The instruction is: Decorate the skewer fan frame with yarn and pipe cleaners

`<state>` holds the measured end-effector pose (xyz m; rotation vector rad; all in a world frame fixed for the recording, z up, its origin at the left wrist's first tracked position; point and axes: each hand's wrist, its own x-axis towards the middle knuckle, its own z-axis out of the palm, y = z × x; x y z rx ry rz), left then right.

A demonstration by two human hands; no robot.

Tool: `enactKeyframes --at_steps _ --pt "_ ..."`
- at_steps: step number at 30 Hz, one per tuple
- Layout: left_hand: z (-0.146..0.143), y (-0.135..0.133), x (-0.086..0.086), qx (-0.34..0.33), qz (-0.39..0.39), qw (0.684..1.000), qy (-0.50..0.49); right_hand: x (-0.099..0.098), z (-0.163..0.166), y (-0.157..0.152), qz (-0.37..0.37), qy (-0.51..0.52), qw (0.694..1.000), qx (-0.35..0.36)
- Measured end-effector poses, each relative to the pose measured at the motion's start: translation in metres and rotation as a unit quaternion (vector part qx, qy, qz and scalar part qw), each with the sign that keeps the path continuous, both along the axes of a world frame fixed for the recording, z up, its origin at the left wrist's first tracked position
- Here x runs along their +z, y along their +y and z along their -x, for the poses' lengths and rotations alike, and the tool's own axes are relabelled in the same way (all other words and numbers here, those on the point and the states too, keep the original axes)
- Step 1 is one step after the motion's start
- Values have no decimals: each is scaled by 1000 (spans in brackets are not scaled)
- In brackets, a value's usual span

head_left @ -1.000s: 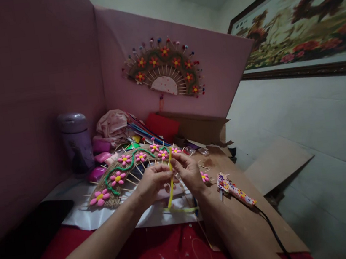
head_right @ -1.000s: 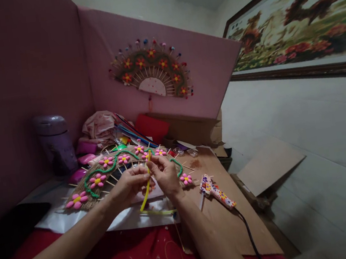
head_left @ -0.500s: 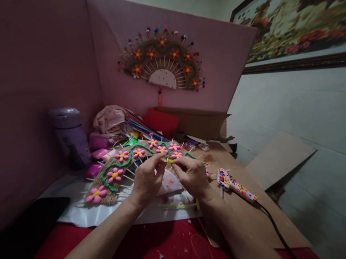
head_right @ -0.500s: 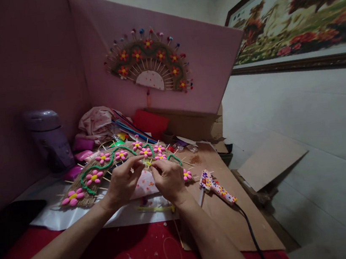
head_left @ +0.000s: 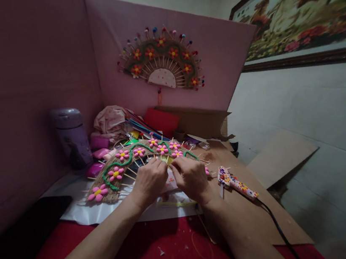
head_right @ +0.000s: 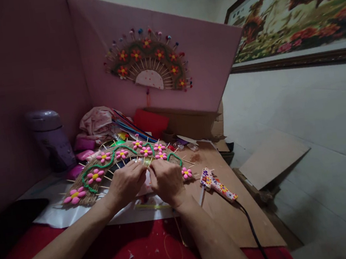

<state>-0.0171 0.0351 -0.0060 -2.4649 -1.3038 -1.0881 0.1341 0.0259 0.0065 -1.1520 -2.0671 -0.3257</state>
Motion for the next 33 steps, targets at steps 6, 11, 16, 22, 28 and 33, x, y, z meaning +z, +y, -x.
enactKeyframes --at_steps 6,11,16,22,28,33 --pt "-9 -2 2 -78 219 878 -419 -4 11 -5 82 188 975 81" --pt "-9 0 9 -154 336 769 -522 -9 11 4 159 312 930 113" --pt "-2 6 7 -125 194 896 -379 -7 5 6 117 215 967 66" --pt "3 5 8 -62 95 978 -174 -6 2 2 18 51 999 -7" --pt "-8 0 9 -116 256 863 -419 -9 7 2 28 103 994 31" --pt "-17 -2 1 -140 359 703 -598 -15 15 -1 47 164 985 36"
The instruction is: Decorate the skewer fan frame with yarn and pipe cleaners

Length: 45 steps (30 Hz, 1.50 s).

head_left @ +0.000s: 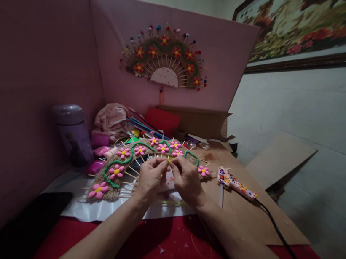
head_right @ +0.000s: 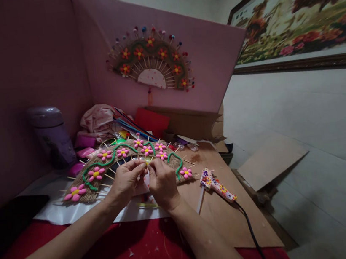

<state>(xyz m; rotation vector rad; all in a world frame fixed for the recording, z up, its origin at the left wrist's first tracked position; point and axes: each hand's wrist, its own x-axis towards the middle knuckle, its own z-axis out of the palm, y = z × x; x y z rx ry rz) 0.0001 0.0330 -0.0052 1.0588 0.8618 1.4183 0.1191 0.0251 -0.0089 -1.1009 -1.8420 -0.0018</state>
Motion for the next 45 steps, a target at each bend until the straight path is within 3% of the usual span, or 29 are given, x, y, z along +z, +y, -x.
enactKeyframes --at_steps 3,7,10,17,20,23,26,30,33,36,39,45 --pt "5 4 -2 40 -96 988 118 -1 -2 1 -6 -35 999 -18" --pt "15 7 3 95 -258 884 379 1 -8 4 -33 -153 987 -46" --pt "19 6 7 100 -280 831 470 2 -10 6 -56 -207 975 -64" --pt "19 5 10 93 -289 792 530 1 -12 10 -62 -193 978 -45" --pt "21 5 11 77 -276 795 535 -1 -12 11 -56 -174 983 -28" --pt "22 6 13 61 -253 824 503 -1 -12 12 -50 -154 987 -7" --pt "21 8 12 42 -222 874 430 -1 -10 11 -44 -115 992 19" --pt "14 10 6 27 -139 957 254 -3 -5 7 -36 -62 997 30" --pt "6 9 -1 29 -75 987 142 -7 -1 5 -44 -56 997 18" --pt "2 9 -7 45 -68 990 111 -9 0 5 -58 -79 995 0" --pt "6 11 -9 44 -108 975 189 -7 -4 5 -54 -131 989 -45" --pt "17 15 -7 53 -234 889 389 0 -10 5 -85 -239 961 -111"
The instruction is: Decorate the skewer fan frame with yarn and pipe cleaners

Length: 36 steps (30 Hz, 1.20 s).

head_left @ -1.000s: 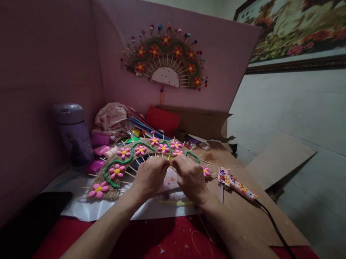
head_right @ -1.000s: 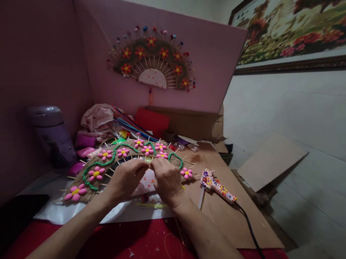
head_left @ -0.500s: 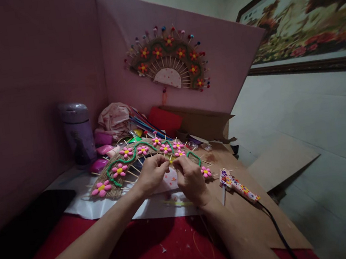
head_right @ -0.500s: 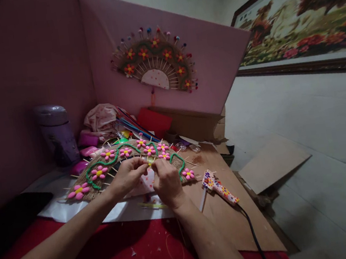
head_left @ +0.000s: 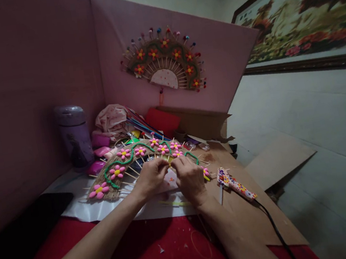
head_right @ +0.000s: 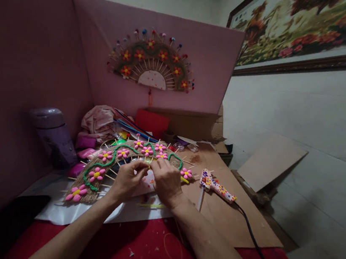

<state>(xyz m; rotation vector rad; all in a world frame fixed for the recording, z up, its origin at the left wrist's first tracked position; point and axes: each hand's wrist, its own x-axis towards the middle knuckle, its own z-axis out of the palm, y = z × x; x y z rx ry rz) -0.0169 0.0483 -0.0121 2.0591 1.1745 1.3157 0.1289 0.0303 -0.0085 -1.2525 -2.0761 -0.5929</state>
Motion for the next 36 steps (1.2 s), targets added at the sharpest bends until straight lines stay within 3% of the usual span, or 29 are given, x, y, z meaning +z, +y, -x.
enactKeyframes --at_steps 4,9,13,16,21,24,27,31,34,36 --pt "0 -3 7 -8 15 1000 -9 2 -1 3 3 25 999 38" --pt "-8 -6 8 -33 148 963 -224 -2 5 1 22 114 989 92" --pt "-13 -6 2 -22 166 943 -288 -8 11 -2 26 133 986 99" --pt "-11 -4 1 -15 128 962 -242 -8 10 -3 27 105 992 58" --pt "-2 -2 5 -10 46 996 -74 0 3 -3 6 21 1000 -20" --pt "2 -3 7 1 -9 1000 29 3 0 -2 -7 -12 1000 -25" --pt "2 -6 10 8 -25 998 62 2 -1 -1 -6 -2 1000 -5" --pt "-3 -8 12 -15 73 992 -100 -1 3 -2 22 80 995 57" --pt "-8 -7 6 -41 150 957 -244 -5 8 -4 35 126 987 94" --pt "-10 -5 2 -57 167 942 -286 -7 10 -4 37 142 985 93"
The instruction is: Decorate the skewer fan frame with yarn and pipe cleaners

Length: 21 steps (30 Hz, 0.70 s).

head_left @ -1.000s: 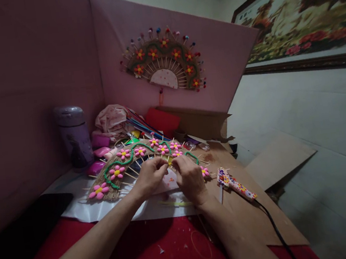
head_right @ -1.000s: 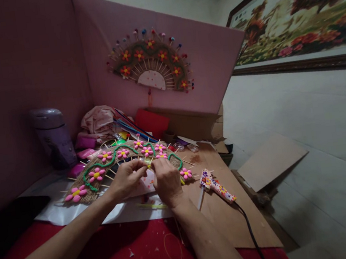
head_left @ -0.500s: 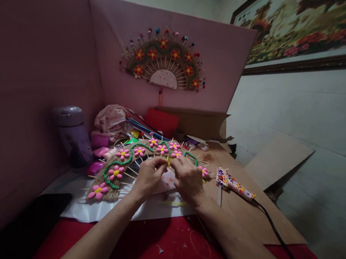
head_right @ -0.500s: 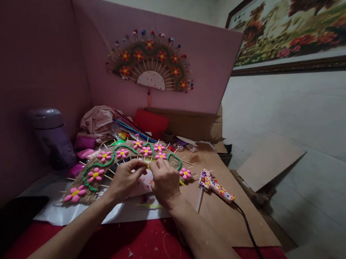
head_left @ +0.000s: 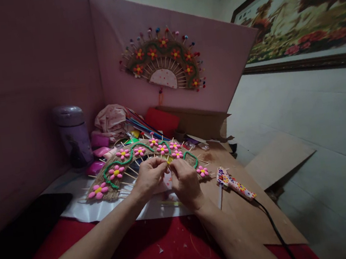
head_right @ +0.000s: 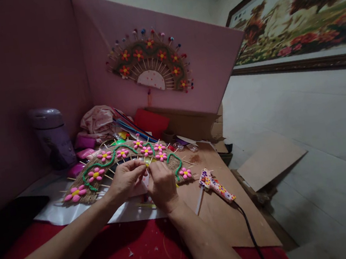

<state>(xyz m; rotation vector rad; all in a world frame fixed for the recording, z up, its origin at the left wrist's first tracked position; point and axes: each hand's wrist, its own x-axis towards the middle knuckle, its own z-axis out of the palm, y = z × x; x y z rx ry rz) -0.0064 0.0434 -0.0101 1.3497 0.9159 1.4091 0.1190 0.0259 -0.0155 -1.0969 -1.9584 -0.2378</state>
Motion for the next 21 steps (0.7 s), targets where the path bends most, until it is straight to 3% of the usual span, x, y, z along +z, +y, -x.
enactKeyframes --at_steps 2,5,9,12,14,17,21 --pt "0 2 -2 -7 -4 1000 4 0 0 0 6 -3 1000 -19" --pt "5 2 0 11 -57 993 99 2 -3 0 8 -52 997 -64" --pt "11 3 3 40 -171 946 272 7 -7 1 -12 -118 988 -96" --pt "13 4 3 48 -196 926 318 9 -9 3 -24 -116 989 -88" --pt "11 3 3 50 -160 947 276 8 -9 3 -21 -83 994 -69" --pt "5 2 2 47 -59 989 130 5 -5 2 -3 -25 999 -19" --pt "-2 0 -1 26 11 1000 -2 0 1 -1 5 10 1000 7"
